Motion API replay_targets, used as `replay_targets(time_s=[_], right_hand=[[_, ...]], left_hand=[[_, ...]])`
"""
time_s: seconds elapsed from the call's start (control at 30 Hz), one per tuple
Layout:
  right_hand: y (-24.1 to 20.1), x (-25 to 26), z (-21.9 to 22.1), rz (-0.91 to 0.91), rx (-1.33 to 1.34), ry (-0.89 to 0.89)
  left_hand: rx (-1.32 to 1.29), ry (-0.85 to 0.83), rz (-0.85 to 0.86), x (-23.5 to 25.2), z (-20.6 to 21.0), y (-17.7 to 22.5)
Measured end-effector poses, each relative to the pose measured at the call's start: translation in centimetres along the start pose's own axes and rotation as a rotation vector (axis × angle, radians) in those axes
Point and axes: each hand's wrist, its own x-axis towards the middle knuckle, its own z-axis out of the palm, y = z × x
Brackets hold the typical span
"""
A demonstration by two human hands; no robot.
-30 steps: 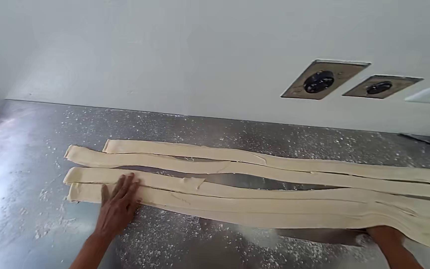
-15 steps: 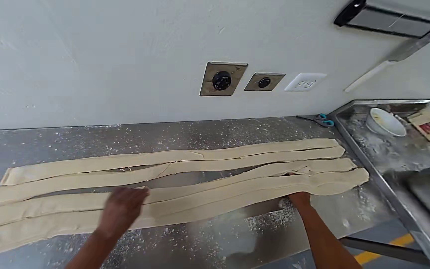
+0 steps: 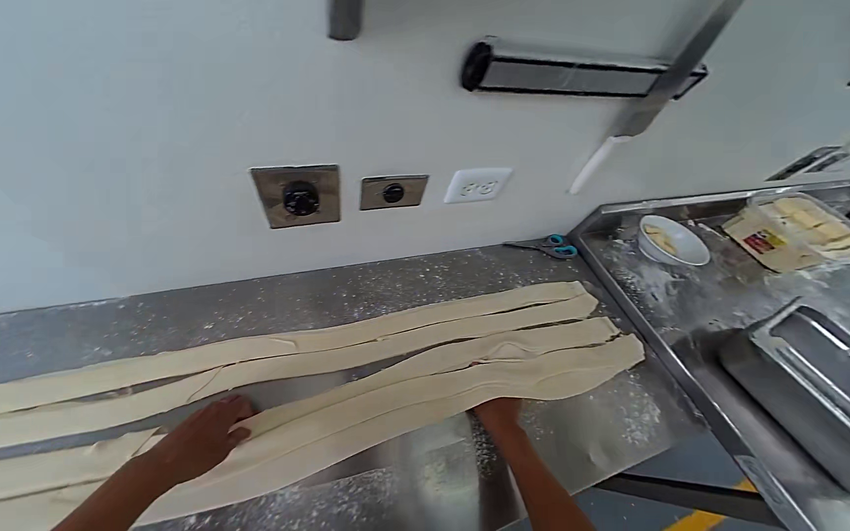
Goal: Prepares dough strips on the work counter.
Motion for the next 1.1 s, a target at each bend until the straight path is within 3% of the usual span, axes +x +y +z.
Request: replay_targets(time_s=[0.17,0.33,0.4,0.5,0.63,0.77,0.97,1.1], right_hand=[[0.4,2.0,-0.1,-0.032,-0.006,-0.037],[2.1,0.3,1.1,-0.078,0.077,0.001],[2.8,-0.3,1.0,-0.093,0.087,-0.030],[2.8,-0.4,0.6,-0.083,0.097,-0.074],[2.2,-0.4,-0.4,-0.077,0.075,-0.107],[3.9,-0.9,-3.2,-0.158,-0.009,-0.233],[7.5,-3.4,-6.4,-0.293,-0.187,-0.553],[12.5,-1.2,-11.1,-0.420,-0.015,-0.581]], left_hand=[[-0.048,0.317,-0.109,1.0,-3.5,-2.0],[0.038,0.143,-0.249,1.6,-3.7,-1.0],[0.091,0.165,-0.269,2.0,-3.1,-0.3],[0.049,0.258,-0.034,2.0,-2.4,5.9],[-0.073,0.484,0.485,6.8,4.9,17.7],[-0.041,0.369,0.704,12.4,10.2,26.1],[0.038,0.752,0.834,14.6,12.9,26.6],[0.070,0.601,0.781,13.0,12.9,27.4]])
